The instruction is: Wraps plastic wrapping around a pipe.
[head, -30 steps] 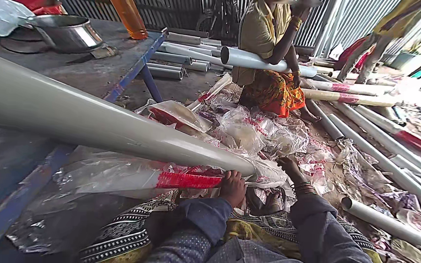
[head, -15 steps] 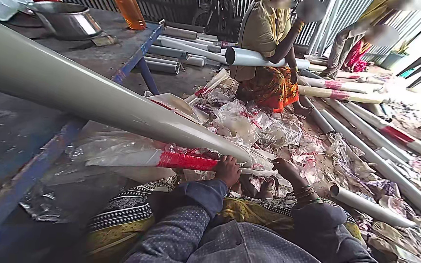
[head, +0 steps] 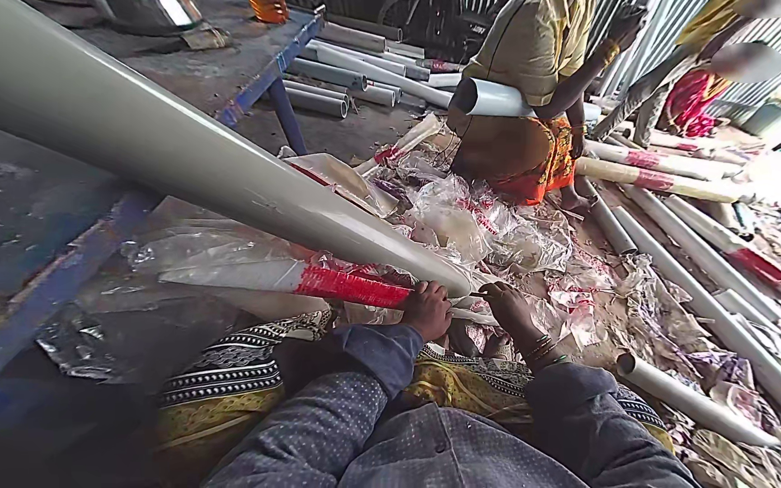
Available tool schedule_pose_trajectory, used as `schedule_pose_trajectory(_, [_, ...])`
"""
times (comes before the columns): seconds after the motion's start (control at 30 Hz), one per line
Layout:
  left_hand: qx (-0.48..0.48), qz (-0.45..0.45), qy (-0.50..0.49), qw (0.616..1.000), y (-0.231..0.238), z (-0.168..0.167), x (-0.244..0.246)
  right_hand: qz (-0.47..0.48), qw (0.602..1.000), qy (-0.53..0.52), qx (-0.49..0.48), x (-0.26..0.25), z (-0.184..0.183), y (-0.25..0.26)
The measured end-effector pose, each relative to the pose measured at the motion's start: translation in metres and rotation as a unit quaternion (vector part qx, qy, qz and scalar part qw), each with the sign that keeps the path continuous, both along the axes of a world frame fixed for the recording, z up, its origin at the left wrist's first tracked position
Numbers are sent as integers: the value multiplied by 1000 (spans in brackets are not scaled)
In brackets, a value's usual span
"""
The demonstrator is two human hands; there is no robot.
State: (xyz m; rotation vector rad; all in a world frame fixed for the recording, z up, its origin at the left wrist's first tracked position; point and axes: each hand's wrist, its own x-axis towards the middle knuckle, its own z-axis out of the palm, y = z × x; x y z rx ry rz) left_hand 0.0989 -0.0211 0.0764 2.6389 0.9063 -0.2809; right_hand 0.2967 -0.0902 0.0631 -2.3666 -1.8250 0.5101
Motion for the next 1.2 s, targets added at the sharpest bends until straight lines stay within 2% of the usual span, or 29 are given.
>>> schedule_pose_trajectory(0.47, [2, -17, 7, 1000, 2, 0, -1, 126, 986, -59, 92, 9, -12, 20])
schedule_pose_trajectory(0.7, [-6, -14, -5, 1000, 3, 0, -1, 183, 976, -86, 82, 9, -10, 32])
schedule_pose_trajectory(1.03, [-3, -23, 8, 1000, 4, 2, -2, 218, 964, -122, -85, -8, 8, 48])
schedule_pose_trajectory(1.13, [-17, -19, 9, 1000, 1, 2, -3, 245, 939, -152, -186, -11, -26, 31])
schedule_pose_trajectory(1.2, [-19, -18, 2, 1000, 5, 3, -2, 220, 951, -138, -165, -6, -38, 26])
